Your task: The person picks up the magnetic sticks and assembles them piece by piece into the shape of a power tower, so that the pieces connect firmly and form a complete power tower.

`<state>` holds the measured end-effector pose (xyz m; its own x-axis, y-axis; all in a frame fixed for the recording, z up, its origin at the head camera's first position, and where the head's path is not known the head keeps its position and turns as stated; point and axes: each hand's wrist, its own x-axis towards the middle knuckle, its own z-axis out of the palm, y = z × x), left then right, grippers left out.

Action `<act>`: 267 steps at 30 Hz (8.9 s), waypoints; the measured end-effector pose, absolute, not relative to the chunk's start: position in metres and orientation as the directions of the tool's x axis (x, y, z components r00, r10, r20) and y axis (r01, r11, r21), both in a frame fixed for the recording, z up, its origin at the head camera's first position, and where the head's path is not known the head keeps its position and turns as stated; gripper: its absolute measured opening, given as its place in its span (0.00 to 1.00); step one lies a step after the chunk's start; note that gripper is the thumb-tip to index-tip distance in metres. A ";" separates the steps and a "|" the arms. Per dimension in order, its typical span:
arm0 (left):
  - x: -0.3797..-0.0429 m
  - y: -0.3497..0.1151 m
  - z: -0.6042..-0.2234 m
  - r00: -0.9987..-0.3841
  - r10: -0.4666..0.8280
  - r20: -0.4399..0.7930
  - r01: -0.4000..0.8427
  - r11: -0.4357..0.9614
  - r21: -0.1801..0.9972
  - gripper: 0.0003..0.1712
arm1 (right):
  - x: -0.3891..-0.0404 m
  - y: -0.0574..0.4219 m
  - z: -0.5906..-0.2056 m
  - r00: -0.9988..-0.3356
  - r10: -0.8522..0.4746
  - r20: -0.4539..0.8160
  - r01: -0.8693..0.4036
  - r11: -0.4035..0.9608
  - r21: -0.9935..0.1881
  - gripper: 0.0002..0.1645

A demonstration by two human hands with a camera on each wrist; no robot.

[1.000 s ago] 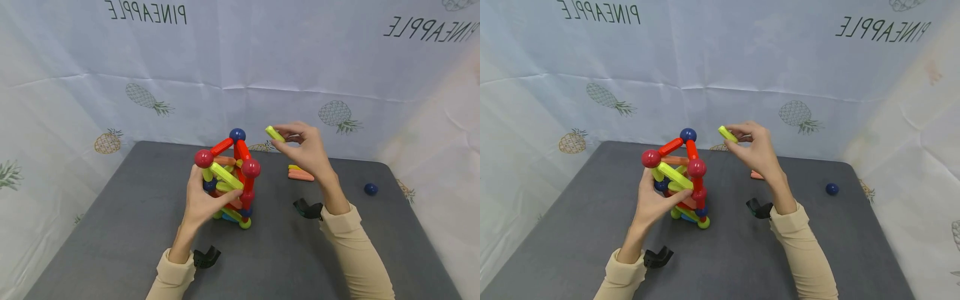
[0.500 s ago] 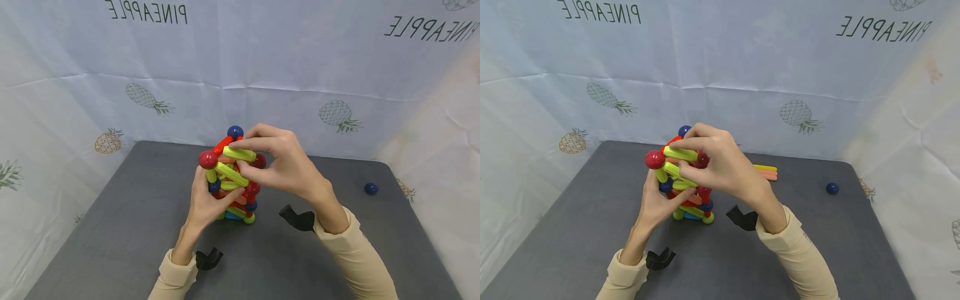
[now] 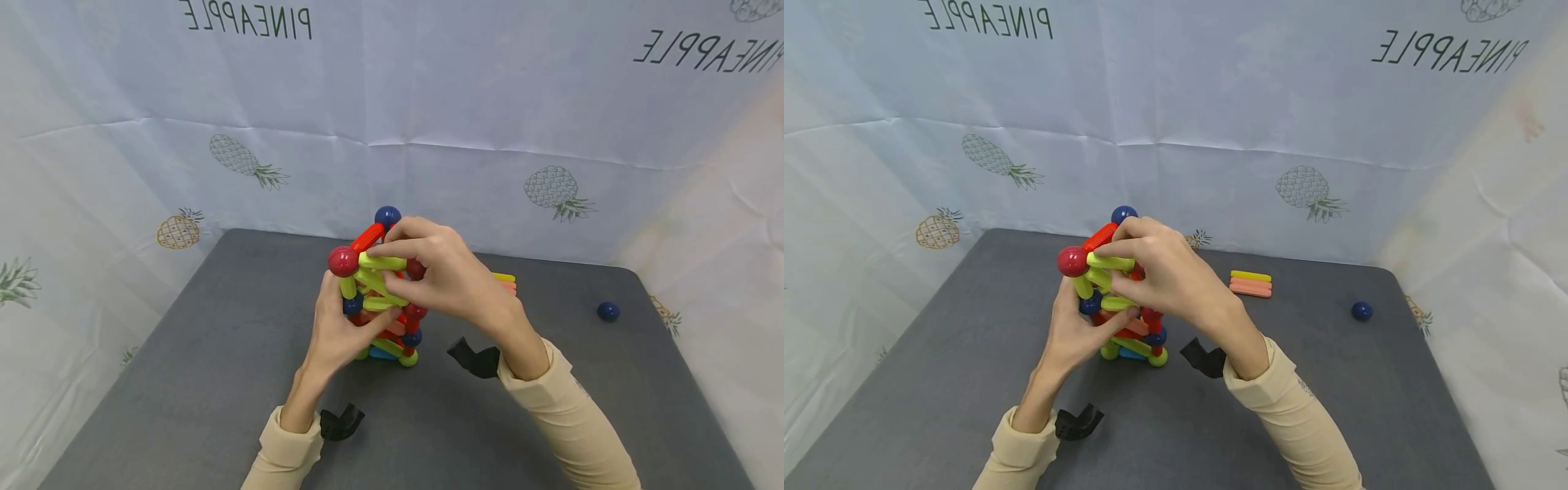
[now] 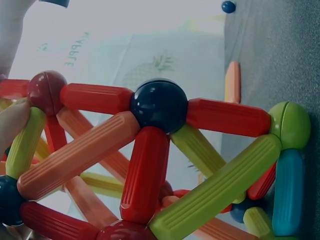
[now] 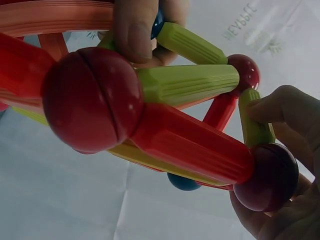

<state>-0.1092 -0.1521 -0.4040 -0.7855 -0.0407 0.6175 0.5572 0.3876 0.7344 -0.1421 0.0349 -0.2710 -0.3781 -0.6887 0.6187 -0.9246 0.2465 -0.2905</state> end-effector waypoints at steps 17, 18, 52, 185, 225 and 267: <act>-0.110 -0.151 -0.404 -0.795 -0.035 0.606 0.551 0.375 0.745 0.48 | -0.209 0.118 -0.322 -0.644 -0.409 0.647 -0.760 0.437 -0.481 0.18; -0.110 -0.151 -0.404 -0.795 -0.032 0.606 0.552 0.373 0.745 0.47 | -0.217 0.128 -0.335 -0.675 -0.426 0.603 -0.734 0.472 -0.488 0.18; -0.110 -0.156 -0.403 -0.810 -0.004 0.587 0.543 0.374 0.752 0.45 | -0.253 0.173 -0.451 -0.915 -0.391 0.097 -0.399 0.848 -0.348 0.16; -0.159 -0.172 -0.390 -0.820 0.342 0.460 0.548 0.237 0.802 0.24 | -0.146 0.083 -0.282 -0.648 0.077 0.758 -0.688 0.369 -0.625 0.15; -0.121 -0.094 -0.424 -0.748 -0.106 0.655 0.575 0.390 0.719 0.25 | -0.173 0.130 -0.280 -0.792 0.206 0.575 -0.610 -0.263 -0.747 0.20; -0.120 -0.105 -0.423 -0.765 0.011 0.644 0.606 0.349 0.715 0.26 | -0.116 0.071 -0.272 -0.557 0.070 0.828 -0.762 0.354 -0.542 0.12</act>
<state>-0.1198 -0.1048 -0.4227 -0.7652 0.0114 0.6437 0.6064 0.3486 0.7147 -0.1164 0.0711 -0.2725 -0.5565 0.0699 0.8279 -0.7619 0.3545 -0.5421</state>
